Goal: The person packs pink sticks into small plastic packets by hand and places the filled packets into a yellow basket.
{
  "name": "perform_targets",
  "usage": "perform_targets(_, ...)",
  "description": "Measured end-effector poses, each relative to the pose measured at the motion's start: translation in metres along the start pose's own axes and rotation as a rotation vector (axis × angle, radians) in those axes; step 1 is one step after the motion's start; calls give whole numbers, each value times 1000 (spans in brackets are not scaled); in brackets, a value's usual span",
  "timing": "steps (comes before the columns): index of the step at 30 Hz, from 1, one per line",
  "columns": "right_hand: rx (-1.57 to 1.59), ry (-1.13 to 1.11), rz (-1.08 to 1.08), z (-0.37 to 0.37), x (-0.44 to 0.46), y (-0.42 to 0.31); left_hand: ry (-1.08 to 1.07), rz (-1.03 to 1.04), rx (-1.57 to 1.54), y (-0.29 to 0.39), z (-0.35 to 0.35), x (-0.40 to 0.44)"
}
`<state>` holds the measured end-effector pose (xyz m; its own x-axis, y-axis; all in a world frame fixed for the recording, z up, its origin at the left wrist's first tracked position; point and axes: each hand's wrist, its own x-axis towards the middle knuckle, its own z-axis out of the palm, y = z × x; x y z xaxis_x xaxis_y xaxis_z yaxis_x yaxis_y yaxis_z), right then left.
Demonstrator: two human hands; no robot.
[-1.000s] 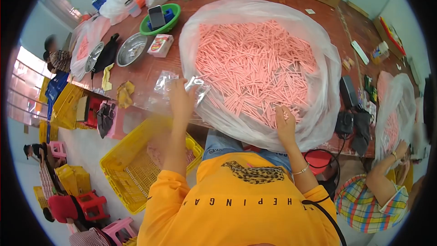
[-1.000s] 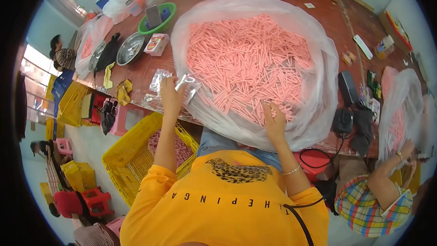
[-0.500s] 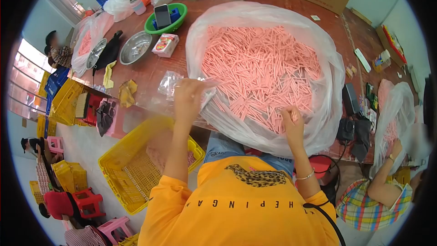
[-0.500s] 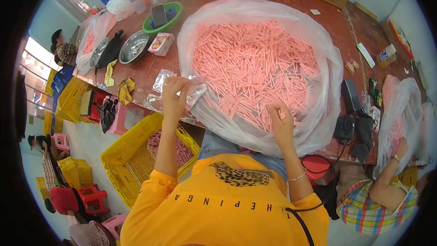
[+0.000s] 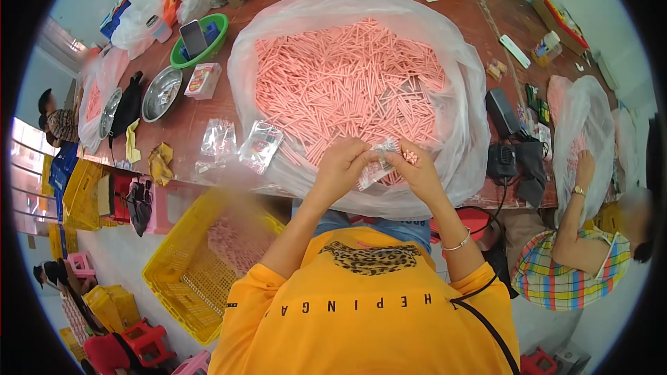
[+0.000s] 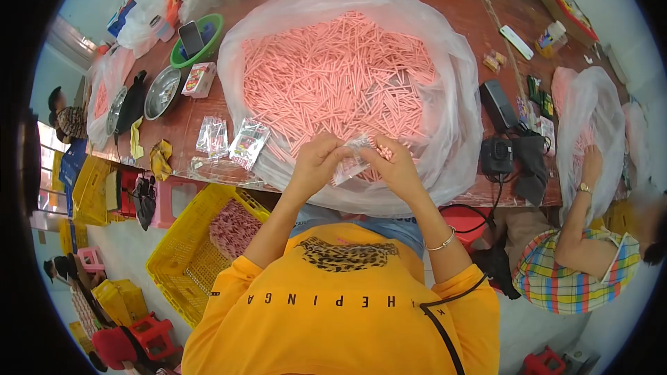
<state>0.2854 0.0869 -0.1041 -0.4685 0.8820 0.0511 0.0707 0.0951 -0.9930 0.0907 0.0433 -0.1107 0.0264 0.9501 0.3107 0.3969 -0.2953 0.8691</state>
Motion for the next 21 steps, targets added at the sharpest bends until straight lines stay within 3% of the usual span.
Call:
perform_targets(5,139,-34,87,-5,-1,9,-49,-277,-203,16,5,-6)
perform_targets(7,551,-51,159,-17,-3,12,-75,-174,-212,8,0,-6)
perform_targets(11,1039,52,6,-25,16,-1,-167,121,-193,-7,-6,-1)
perform_targets(14,1050,163,112,-11,18,-37,-200,200,-183,-9,1,-2)
perform_targets(17,969,44,17,-4,22,-33,-175,144,-210,-8,5,-5)
perform_targets(21,494,-103,-71,3,18,-28,-112,71,-285,-10,11,-10)
